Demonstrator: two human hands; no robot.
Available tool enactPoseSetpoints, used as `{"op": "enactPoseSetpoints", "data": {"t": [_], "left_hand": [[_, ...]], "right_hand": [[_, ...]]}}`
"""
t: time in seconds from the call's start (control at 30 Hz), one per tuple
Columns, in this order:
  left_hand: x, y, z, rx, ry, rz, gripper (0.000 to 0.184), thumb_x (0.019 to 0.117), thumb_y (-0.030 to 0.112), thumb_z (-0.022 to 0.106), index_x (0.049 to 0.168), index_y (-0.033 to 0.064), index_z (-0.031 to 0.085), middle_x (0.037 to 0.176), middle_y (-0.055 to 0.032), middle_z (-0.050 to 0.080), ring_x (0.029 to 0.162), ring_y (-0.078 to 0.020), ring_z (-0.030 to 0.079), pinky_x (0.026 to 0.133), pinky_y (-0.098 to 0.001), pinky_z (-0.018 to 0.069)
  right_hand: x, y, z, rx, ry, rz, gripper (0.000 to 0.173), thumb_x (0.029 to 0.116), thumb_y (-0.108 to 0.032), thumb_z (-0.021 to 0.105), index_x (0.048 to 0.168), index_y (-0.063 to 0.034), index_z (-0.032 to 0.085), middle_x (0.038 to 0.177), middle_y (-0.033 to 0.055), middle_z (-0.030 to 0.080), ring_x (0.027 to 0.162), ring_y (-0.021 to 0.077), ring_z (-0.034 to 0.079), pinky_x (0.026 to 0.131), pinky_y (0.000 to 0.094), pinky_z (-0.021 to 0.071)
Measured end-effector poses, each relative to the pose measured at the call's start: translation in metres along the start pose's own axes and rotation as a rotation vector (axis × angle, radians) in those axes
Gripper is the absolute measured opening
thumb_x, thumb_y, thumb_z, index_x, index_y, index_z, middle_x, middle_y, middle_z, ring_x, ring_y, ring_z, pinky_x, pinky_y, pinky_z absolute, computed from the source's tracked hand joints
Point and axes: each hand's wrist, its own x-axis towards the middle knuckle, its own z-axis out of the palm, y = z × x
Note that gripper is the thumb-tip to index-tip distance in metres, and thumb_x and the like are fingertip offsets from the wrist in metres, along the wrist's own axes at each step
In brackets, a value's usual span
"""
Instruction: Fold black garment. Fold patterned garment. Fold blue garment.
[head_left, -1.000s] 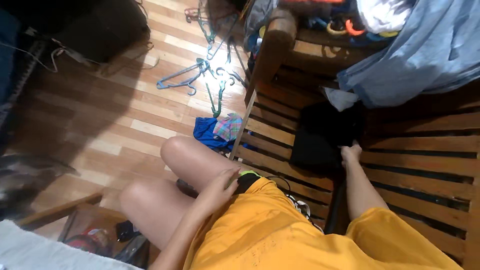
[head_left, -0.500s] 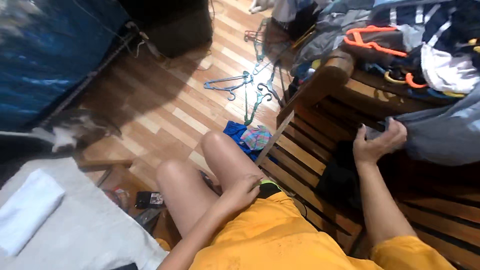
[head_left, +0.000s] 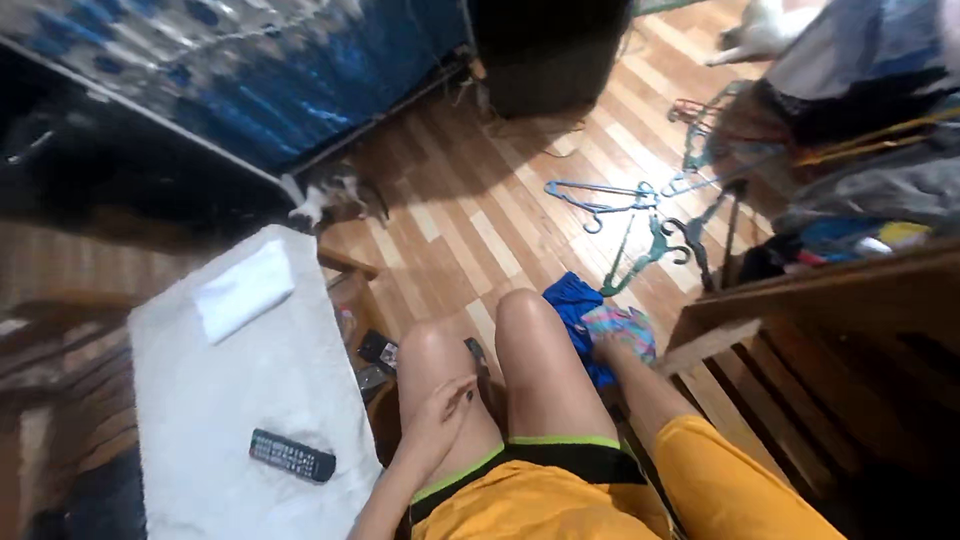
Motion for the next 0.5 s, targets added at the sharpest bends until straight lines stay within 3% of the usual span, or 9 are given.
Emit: {"op": "enactPoseSetpoints", "data": {"t": [0.1, 0.13, 0.2, 0.23, 0.3, 0.37, 0.43, 0.47, 0.5], "left_hand": [[-0.022, -0.02, -0.012, -0.042, 0.155, -0.054, 0.028, 0.1035, 0.023, 0.058, 0.128, 0.0204, 0.071, 0.122, 0.0051, 0.072, 0.11, -0.0085, 0.069, 0.097, -0.0309, 0.0595], [-0.028, -0.023, -0.014, -0.047, 0.191, -0.079, 0.028, 0.1036, 0.023, 0.058, 0.128, 0.0219, 0.071, 0.121, 0.0065, 0.073, 0.108, -0.0078, 0.07, 0.095, -0.0304, 0.0601], [-0.032, -0.024, -0.015, -0.074, 0.225, -0.106, 0.027, 0.1035, 0.023, 0.058, 0.127, 0.0215, 0.072, 0.12, 0.0067, 0.073, 0.107, -0.0082, 0.07, 0.094, -0.0303, 0.0605], [-0.029, -0.022, -0.015, -0.087, 0.233, -0.09, 0.027, 0.1032, 0.022, 0.057, 0.126, 0.0197, 0.072, 0.12, 0.0055, 0.073, 0.107, -0.0089, 0.07, 0.094, -0.0304, 0.0602], [-0.013, -0.019, -0.011, -0.075, 0.224, -0.043, 0.027, 0.1043, 0.025, 0.057, 0.126, 0.0203, 0.072, 0.12, 0.0056, 0.073, 0.107, -0.0081, 0.07, 0.095, -0.0299, 0.0597], [-0.001, -0.007, -0.006, -0.012, 0.179, -0.013, 0.028, 0.105, 0.029, 0.055, 0.128, 0.0251, 0.071, 0.121, 0.0077, 0.072, 0.107, -0.0054, 0.069, 0.094, -0.0288, 0.0588], [0.006, 0.011, -0.005, 0.063, 0.122, 0.019, 0.03, 0.1056, 0.033, 0.053, 0.13, 0.0293, 0.07, 0.122, 0.0095, 0.071, 0.109, -0.0031, 0.067, 0.094, -0.0281, 0.0578], [0.008, 0.017, -0.006, 0.085, 0.099, 0.035, 0.03, 0.1058, 0.035, 0.053, 0.131, 0.0306, 0.069, 0.123, 0.0102, 0.07, 0.109, -0.0027, 0.067, 0.095, -0.0282, 0.0576], [0.008, 0.02, -0.006, 0.087, 0.085, 0.049, 0.03, 0.106, 0.035, 0.053, 0.13, 0.0307, 0.069, 0.123, 0.0107, 0.07, 0.109, -0.0024, 0.067, 0.095, -0.0282, 0.0581]], "right_hand": [[0.029, 0.012, 0.038, 0.0, 0.134, 0.017, 0.069, 0.0967, -0.034, 0.065, 0.15, 0.0059, 0.044, 0.161, 0.0298, 0.031, 0.151, 0.0498, 0.024, 0.117, 0.0719, 0.024], [0.035, 0.017, 0.045, 0.008, 0.306, -0.066, 0.063, 0.1013, -0.036, 0.057, 0.149, 0.0038, 0.046, 0.155, 0.0276, 0.042, 0.147, 0.0454, 0.035, 0.118, 0.0665, 0.0285], [0.048, 0.024, 0.064, 0.061, 0.781, -0.274, 0.052, 0.1009, -0.038, 0.054, 0.122, 0.0081, 0.067, 0.119, 0.0317, 0.067, 0.116, 0.0488, 0.063, 0.1, 0.0692, 0.0454], [0.012, 0.012, 0.014, -0.008, 0.288, -0.199, 0.055, 0.1054, -0.034, 0.05, 0.139, 0.0095, 0.053, 0.139, 0.0333, 0.055, 0.134, 0.0495, 0.05, 0.111, 0.0687, 0.0363], [0.011, 0.001, -0.029, -0.112, -0.071, -0.107, 0.055, 0.0992, -0.032, 0.062, 0.137, 0.0077, 0.056, 0.142, 0.0316, 0.054, 0.136, 0.0499, 0.048, 0.109, 0.0713, 0.0366], [0.02, 0.007, -0.014, -0.184, -0.044, -0.105, 0.051, 0.0931, -0.028, 0.069, 0.128, 0.0077, 0.063, 0.141, 0.0333, 0.054, 0.136, 0.0544, 0.045, 0.105, 0.0775, 0.0357], [0.012, 0.016, 0.007, -0.121, 0.072, -0.096, 0.049, 0.0984, -0.019, 0.061, 0.138, 0.0101, 0.056, 0.154, 0.033, 0.041, 0.147, 0.0531, 0.03, 0.115, 0.0758, 0.0231], [0.004, 0.015, 0.008, -0.001, 0.166, -0.081, 0.047, 0.1048, -0.015, 0.05, 0.145, 0.0095, 0.049, 0.158, 0.0294, 0.038, 0.151, 0.0451, 0.027, 0.122, 0.0642, 0.0195], [0.004, 0.013, 0.008, 0.147, 0.311, -0.088, 0.044, 0.109, -0.017, 0.043, 0.146, 0.0058, 0.049, 0.156, 0.0246, 0.044, 0.149, 0.0352, 0.036, 0.124, 0.0501, 0.0262]]}}
